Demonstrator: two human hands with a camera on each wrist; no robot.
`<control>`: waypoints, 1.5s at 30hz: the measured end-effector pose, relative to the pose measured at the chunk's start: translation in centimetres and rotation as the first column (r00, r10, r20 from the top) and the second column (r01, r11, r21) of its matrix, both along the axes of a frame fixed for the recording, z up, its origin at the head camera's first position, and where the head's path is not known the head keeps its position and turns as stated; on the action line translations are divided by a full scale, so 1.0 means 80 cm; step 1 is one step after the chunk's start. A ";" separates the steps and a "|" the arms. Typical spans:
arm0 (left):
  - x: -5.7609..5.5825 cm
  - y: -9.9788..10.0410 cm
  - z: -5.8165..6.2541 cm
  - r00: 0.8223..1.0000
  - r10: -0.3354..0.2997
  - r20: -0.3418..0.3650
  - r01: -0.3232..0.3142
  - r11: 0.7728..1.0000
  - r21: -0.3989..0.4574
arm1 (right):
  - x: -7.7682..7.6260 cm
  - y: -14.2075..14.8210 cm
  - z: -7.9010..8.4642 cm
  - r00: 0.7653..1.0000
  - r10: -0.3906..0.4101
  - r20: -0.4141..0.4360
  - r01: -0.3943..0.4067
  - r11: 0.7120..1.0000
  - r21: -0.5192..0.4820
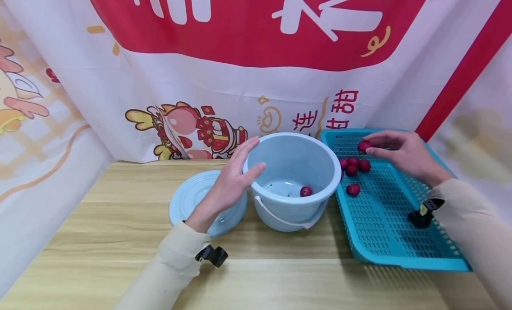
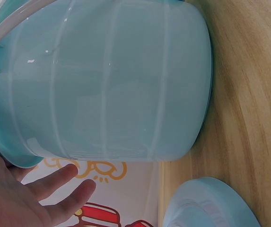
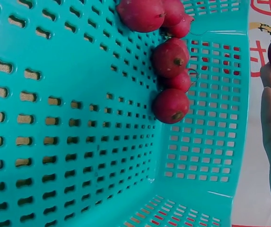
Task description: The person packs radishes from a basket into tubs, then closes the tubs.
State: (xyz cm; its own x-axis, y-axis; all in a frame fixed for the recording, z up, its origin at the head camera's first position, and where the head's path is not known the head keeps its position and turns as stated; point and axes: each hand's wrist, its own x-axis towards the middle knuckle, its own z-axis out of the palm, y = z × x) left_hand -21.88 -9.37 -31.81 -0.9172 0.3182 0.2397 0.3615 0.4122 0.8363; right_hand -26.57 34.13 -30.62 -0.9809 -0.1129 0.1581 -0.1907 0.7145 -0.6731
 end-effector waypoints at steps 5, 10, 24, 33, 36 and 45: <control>0.001 -0.001 0.000 1.000 0.005 0.003 -0.005 1.000 -0.001 | 0.004 -0.005 0.002 0.999 0.002 -0.042 -0.003 1.000 -0.028; 0.002 -0.001 0.000 1.000 -0.003 -0.008 0.003 1.000 0.005 | 0.004 -0.007 0.003 0.997 -0.001 -0.072 -0.001 1.000 -0.031; 0.002 0.000 0.001 1.000 -0.001 0.003 0.001 1.000 0.009 | 0.011 -0.028 0.028 0.992 -0.017 -0.122 0.012 0.999 -0.045; 0.003 -0.001 0.001 1.000 -0.004 0.014 0.003 1.000 0.014 | 0.014 -0.061 0.047 0.993 0.031 -0.116 -0.047 0.989 -0.140; 0.002 -0.001 0.000 1.000 -0.005 0.012 0.005 1.000 0.013 | 0.015 -0.079 0.049 0.990 0.040 -0.134 -0.061 0.986 -0.155; 0.002 -0.001 0.001 1.000 -0.002 0.008 0.002 1.000 0.009 | 0.016 -0.131 0.058 0.971 0.134 -0.200 -0.171 0.968 -0.183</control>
State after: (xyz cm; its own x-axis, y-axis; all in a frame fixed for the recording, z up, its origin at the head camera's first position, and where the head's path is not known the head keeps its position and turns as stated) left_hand -21.73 -9.45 -31.74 -0.9184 0.3179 0.2356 0.3559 0.4035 0.8429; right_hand -25.31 23.64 -25.95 -0.9062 -0.2070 0.3686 -0.4209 0.5241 -0.7404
